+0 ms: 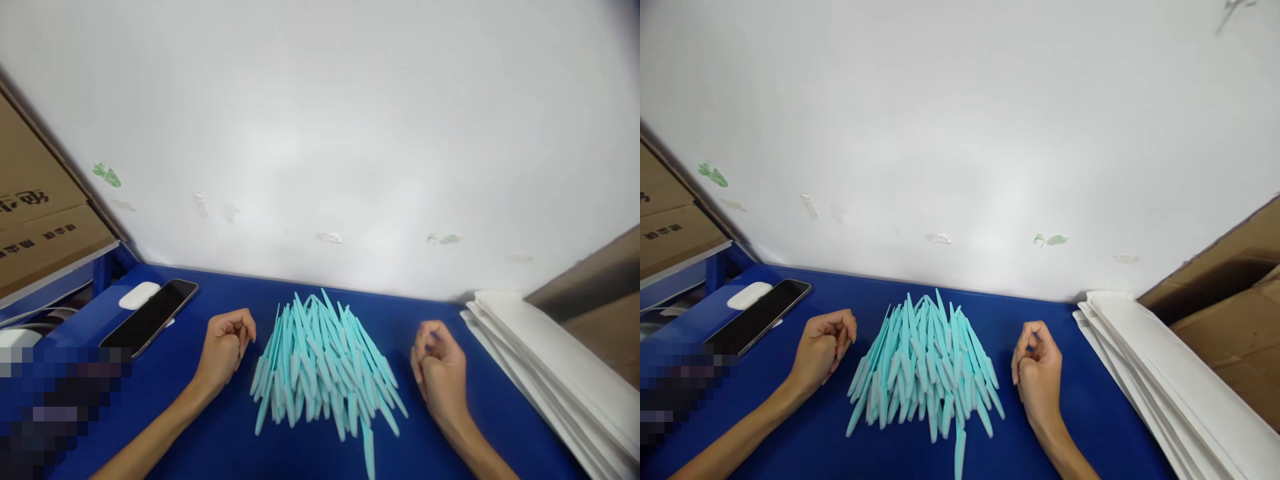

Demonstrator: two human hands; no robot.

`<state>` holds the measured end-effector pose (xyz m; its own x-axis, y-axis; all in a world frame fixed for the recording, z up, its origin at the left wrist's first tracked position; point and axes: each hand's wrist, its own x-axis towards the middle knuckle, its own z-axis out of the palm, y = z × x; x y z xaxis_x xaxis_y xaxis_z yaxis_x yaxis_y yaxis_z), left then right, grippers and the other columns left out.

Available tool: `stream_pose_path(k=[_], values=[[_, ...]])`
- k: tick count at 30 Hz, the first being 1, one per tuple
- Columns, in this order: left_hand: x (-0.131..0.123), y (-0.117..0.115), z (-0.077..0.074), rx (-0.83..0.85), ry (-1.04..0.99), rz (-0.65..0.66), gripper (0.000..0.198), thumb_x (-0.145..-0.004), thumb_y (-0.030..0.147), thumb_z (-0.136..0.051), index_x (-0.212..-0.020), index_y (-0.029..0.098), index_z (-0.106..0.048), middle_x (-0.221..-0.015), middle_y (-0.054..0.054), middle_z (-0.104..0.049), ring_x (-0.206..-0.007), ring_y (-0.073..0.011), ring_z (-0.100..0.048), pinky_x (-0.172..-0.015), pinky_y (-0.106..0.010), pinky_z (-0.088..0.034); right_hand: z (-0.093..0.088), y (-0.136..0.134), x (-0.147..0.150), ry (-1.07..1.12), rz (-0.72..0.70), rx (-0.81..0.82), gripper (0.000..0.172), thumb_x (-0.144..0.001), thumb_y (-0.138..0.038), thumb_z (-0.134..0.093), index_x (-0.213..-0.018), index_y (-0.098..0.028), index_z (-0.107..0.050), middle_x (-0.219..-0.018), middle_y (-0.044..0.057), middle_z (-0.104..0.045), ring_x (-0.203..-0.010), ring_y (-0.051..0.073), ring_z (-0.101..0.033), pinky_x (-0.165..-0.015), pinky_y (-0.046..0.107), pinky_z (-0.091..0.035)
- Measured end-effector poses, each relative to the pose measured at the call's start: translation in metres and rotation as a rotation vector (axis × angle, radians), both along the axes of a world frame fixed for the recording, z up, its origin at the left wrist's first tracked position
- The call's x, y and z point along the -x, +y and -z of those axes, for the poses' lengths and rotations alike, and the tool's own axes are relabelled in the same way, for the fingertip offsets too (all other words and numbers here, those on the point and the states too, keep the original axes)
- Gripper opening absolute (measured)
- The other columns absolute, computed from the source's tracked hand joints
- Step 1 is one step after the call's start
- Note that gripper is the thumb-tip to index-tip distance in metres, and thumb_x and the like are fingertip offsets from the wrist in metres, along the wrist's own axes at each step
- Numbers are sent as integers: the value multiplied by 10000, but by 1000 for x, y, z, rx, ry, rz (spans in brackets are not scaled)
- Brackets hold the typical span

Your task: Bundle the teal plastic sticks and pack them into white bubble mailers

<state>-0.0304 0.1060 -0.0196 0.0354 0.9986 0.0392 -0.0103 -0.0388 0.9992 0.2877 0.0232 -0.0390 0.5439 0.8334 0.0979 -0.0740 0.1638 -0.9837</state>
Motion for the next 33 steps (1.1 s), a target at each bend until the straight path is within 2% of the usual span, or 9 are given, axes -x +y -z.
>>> stream_pose_path(k=[3, 8, 12, 19, 27, 33], values=[[2, 1, 2, 1, -17, 0, 156, -429, 177, -388, -470, 181, -539, -336, 59, -390, -237, -58, -252, -243, -135, -202, -1, 0, 1, -17, -64, 37, 191, -472, -128, -396, -630, -233, -422, -437, -115, -349, -284, 52, -307, -299, 150, -183], [6, 5, 5, 29, -94, -73, 119, -450, 185, -393, -444, 189, -512, -330, 64, -368, -237, -58, -242, -243, -132, -157, -1, -1, 0, -126, -84, 72, 135, -475, -146, -397, -575, -226, -439, -407, -103, -364, -285, 61, -315, -315, 171, -181], [6, 6, 9, 9, -63, -125, 120, -435, 187, -383, -426, 191, -502, -321, 63, -355, -237, -61, -253, -257, -139, -160, -3, 0, -9, -210, -54, 82, 104, -471, -161, -381, -541, -230, -413, -384, -98, -354, -290, 68, -305, -327, 185, -180], [7, 6, 11, -5, -25, -122, 129, -446, 183, -382, -437, 193, -510, -324, 60, -367, -248, -70, -276, -279, -152, -164, -2, 3, -23, -272, 50, 79, 140, -522, -143, -399, -614, -234, -452, -380, -109, -365, -294, 80, -323, -337, 193, -192], [8, 8, 14, -31, -46, -58, 121, -449, 172, -386, -438, 190, -506, -331, 63, -362, -260, -65, -262, -299, -160, -152, -5, 0, -19, -359, 27, 29, 212, -527, -135, -397, -671, -218, -528, -401, -91, -420, -356, 100, -402, -393, 201, -273], [6, 9, 13, -24, -50, -61, 113, -434, 180, -383, -418, 192, -494, -335, 63, -346, -260, -64, -252, -292, -165, -158, -1, 2, -26, -356, 37, 42, 228, -512, -141, -394, -680, -219, -528, -405, -78, -468, -361, 103, -374, -380, 200, -262]])
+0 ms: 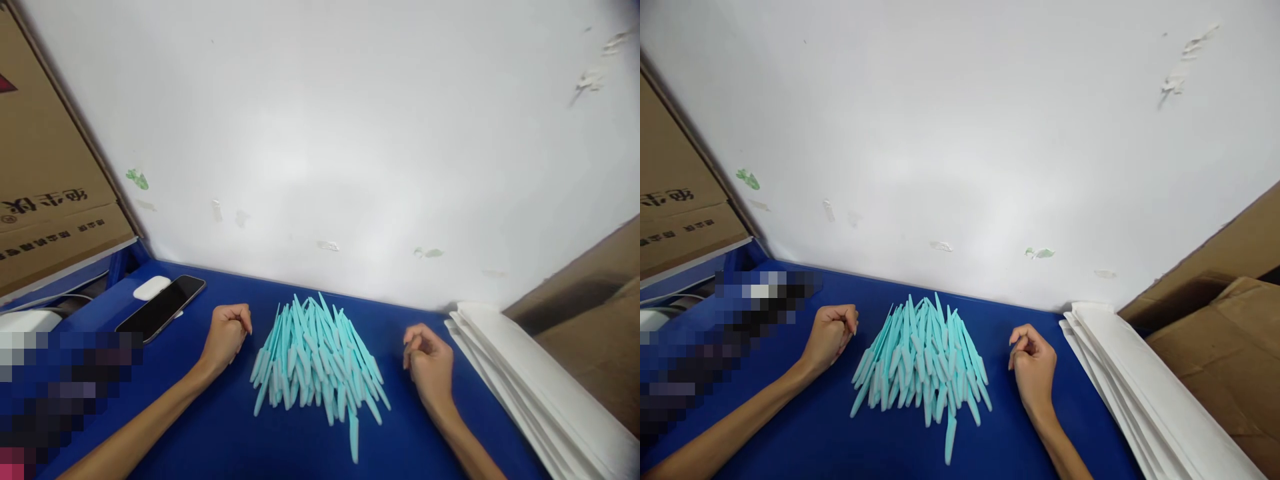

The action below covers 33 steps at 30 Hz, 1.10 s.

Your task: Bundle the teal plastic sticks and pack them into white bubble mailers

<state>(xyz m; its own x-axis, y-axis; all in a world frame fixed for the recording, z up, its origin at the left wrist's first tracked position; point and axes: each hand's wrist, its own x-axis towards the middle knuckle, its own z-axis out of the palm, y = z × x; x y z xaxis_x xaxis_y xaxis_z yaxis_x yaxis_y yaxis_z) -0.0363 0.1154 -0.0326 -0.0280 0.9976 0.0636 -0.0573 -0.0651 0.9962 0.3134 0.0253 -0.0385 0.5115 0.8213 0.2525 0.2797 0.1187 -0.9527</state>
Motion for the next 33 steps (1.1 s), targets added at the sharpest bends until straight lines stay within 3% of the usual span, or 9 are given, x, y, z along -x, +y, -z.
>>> stream_pose_path(k=[12, 16, 28, 33], values=[[0, -3, -4, -17, 133, -105, 127, -440, 187, -378, -414, 194, -502, -349, 55, -351, -288, -75, -268, -309, -179, -159, 7, -3, -3, -45, -24, -76, 216, -511, -141, -376, -648, -218, -526, -398, -85, -436, -370, 97, -381, -400, 194, -280], [2, -3, -3, -105, 204, -127, 140, -456, 168, -380, -426, 189, -515, -383, 51, -383, -322, -75, -297, -338, -183, -189, 5, -3, -3, -58, -25, -87, 225, -502, -143, -371, -642, -217, -531, -401, -80, -447, -376, 100, -381, -402, 199, -280], [12, 1, -7, -372, 443, -98, 195, -493, 133, -353, -454, 191, -534, -428, 32, -446, -452, -112, -399, -470, -219, -284, 5, -6, 0, -154, -21, -72, 177, -529, -148, -389, -592, -217, -539, -421, -67, -465, -393, 110, -406, -409, 218, -287], [10, -1, -4, -439, 497, -21, 219, -520, 116, -353, -478, 188, -555, -443, 33, -471, -453, -111, -406, -493, -229, -291, 4, -6, 2, -198, -30, -81, 176, -531, -151, -387, -584, -216, -542, -428, -65, -467, -399, 114, -424, -422, 224, -303]])
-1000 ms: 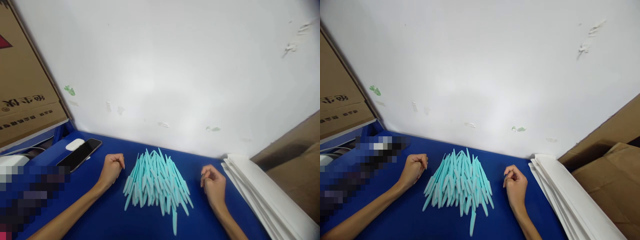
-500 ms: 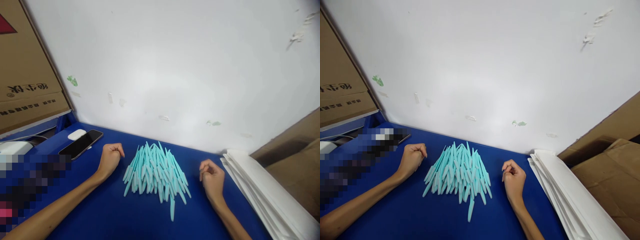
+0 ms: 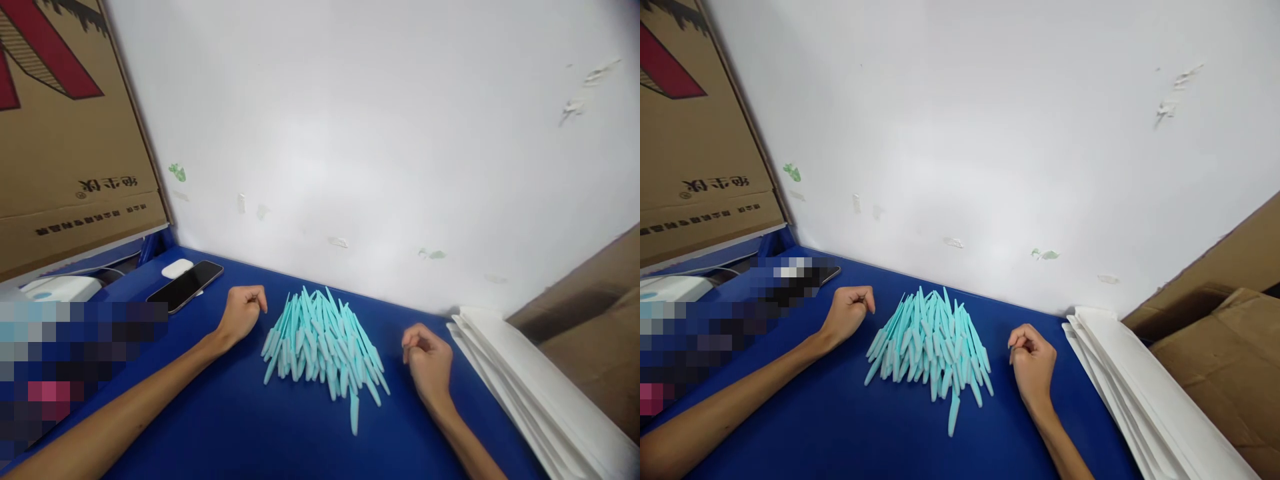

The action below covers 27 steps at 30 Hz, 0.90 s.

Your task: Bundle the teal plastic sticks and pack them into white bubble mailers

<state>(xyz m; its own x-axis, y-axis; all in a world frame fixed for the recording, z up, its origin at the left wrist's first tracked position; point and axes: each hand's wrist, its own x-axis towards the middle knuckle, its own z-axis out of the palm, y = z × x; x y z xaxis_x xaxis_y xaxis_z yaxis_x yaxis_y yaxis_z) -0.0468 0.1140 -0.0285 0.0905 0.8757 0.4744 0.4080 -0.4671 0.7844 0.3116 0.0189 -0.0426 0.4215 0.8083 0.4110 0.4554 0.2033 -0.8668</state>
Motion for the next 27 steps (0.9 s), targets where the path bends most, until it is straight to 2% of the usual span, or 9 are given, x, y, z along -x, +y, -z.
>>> stream_pose_path(k=[5, 8, 11, 14, 17, 23, 27], values=[[-3, -2, 3, -1, 76, 107, 236, -540, 96, -359, -548, 185, -577, -444, 44, -488, -433, -108, -434, -511, -230, -318, 0, -1, 1, -55, -7, -11, 172, -542, -149, -388, -578, -217, -542, -447, -63, -476, -407, 117, -443, -436, 227, -316], [-2, -4, -1, 19, 98, 148, 247, -590, 99, -374, -658, 185, -596, -483, 41, -539, -437, -122, -484, -516, -233, -348, 0, 0, 1, -85, -13, -12, 177, -546, -146, -386, -580, -217, -545, -450, -61, -474, -408, 120, -450, -444, 231, -321], [-2, -6, -8, 43, 298, 121, 235, -698, 135, -390, -736, 189, -616, -563, 17, -595, -516, -148, -546, -570, -252, -371, 1, 0, 1, -114, -21, -16, 186, -534, -143, -382, -582, -217, -545, -453, -60, -472, -409, 123, -454, -450, 235, -326], [-5, -8, -13, 55, 518, 42, 296, -845, 220, -374, -632, 196, -579, -562, -11, -580, -555, -170, -548, -592, -278, -329, 2, 2, 2, -166, -41, -39, 188, -524, -142, -382, -583, -218, -543, -476, -54, -478, -422, 127, -466, -458, 237, -334], [-10, -10, -13, 51, 633, 40, 424, -933, 359, -387, -566, 198, -526, -560, -30, -572, -567, -188, -549, -584, -292, -270, 1, 3, 4, -258, -56, -71, 191, -520, -135, -376, -573, -217, -540, -499, -46, -483, -445, 130, -469, -475, 238, -341], [-18, -14, -12, 44, 796, 94, 491, -982, 479, -346, -665, 195, -591, -663, -77, -639, -690, -244, -627, -606, -299, -268, 0, 4, 10, -340, -32, -57, 214, -546, -94, -381, -569, -210, -560, -532, -38, -515, -486, 126, -467, -519, 237, -342], [-19, -17, -15, 41, 852, 86, 431, -959, 473, -395, -675, 204, -576, -691, -89, -648, -716, -276, -635, -610, -298, -280, -1, 3, 13, -428, -60, -58, 259, -580, -45, -382, -578, -200, -589, -573, -30, -549, -535, 127, -500, -566, 235, -355]])
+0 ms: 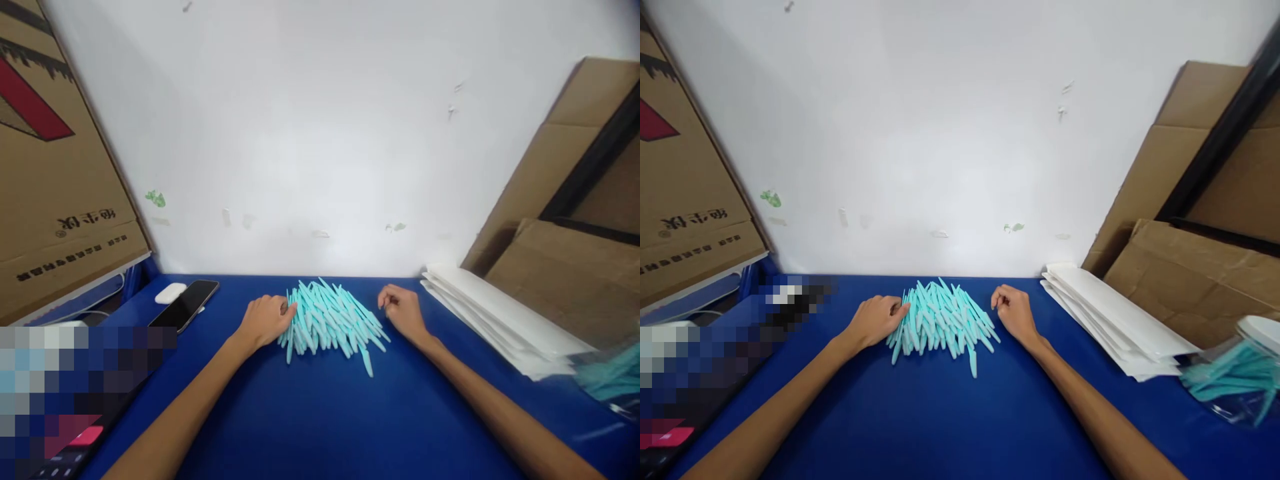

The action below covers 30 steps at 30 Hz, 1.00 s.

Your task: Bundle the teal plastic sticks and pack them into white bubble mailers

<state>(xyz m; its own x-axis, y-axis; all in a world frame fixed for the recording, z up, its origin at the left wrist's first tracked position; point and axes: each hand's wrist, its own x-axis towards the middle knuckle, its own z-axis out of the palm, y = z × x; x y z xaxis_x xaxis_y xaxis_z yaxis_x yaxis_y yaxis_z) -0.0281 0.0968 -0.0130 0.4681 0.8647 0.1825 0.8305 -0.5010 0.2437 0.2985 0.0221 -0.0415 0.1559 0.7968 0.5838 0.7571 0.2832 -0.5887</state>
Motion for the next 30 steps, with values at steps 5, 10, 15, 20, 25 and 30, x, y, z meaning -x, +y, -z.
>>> stream_pose_path(k=[5, 10, 15, 20, 25, 30], values=[[0, 0, -2, -17, 31, -18, 353, -931, 367, -404, -639, 211, -526, -671, -81, -639, -688, -270, -633, -584, -292, -257, 0, 1, 2, -100, -67, -1, 304, -601, 20, -369, -584, -193, -584, -602, -29, -567, -546, 117, -525, -583, 225, -359], [0, 4, -1, -6, 11, -35, 313, -894, 287, -406, -602, 215, -494, -662, -71, -639, -689, -264, -634, -586, -293, -255, 2, 2, 3, -194, -110, 31, 335, -633, 57, -375, -608, -194, -595, -631, -23, -584, -578, 116, -545, -594, 218, -350], [2, 5, -2, 6, -4, -23, 323, -899, 304, -399, -595, 217, -464, -664, -55, -640, -687, -249, -627, -587, -292, -251, 1, 0, 7, -259, -150, 54, 342, -669, 70, -389, -627, -191, -606, -661, -19, -617, -583, 111, -551, -590, 212, -342], [3, 5, -3, 7, 14, -8, 363, -934, 356, -355, -618, 218, -471, -678, -54, -647, -705, -247, -627, -594, -295, -259, 1, 2, 8, -282, -168, 64, 348, -690, 74, -396, -645, -191, -617, -678, -18, -636, -598, 112, -564, -603, 212, -342], [1, 4, -6, 27, 15, -15, 366, -924, 418, -372, -626, 219, -450, -687, -58, -634, -706, -246, -607, -598, -297, -263, -1, 2, 8, -300, -165, 82, 341, -700, 70, -403, -661, -191, -618, -694, -18, -641, -619, 112, -570, -613, 211, -336], [1, 6, -6, 27, 11, -10, 315, -881, 329, -391, -584, 222, -391, -616, -38, -564, -636, -228, -559, -574, -299, -229, 0, 3, 8, -312, -180, 87, 325, -682, 65, -412, -654, -195, -605, -677, -26, -623, -613, 113, -556, -616, 209, -333]])
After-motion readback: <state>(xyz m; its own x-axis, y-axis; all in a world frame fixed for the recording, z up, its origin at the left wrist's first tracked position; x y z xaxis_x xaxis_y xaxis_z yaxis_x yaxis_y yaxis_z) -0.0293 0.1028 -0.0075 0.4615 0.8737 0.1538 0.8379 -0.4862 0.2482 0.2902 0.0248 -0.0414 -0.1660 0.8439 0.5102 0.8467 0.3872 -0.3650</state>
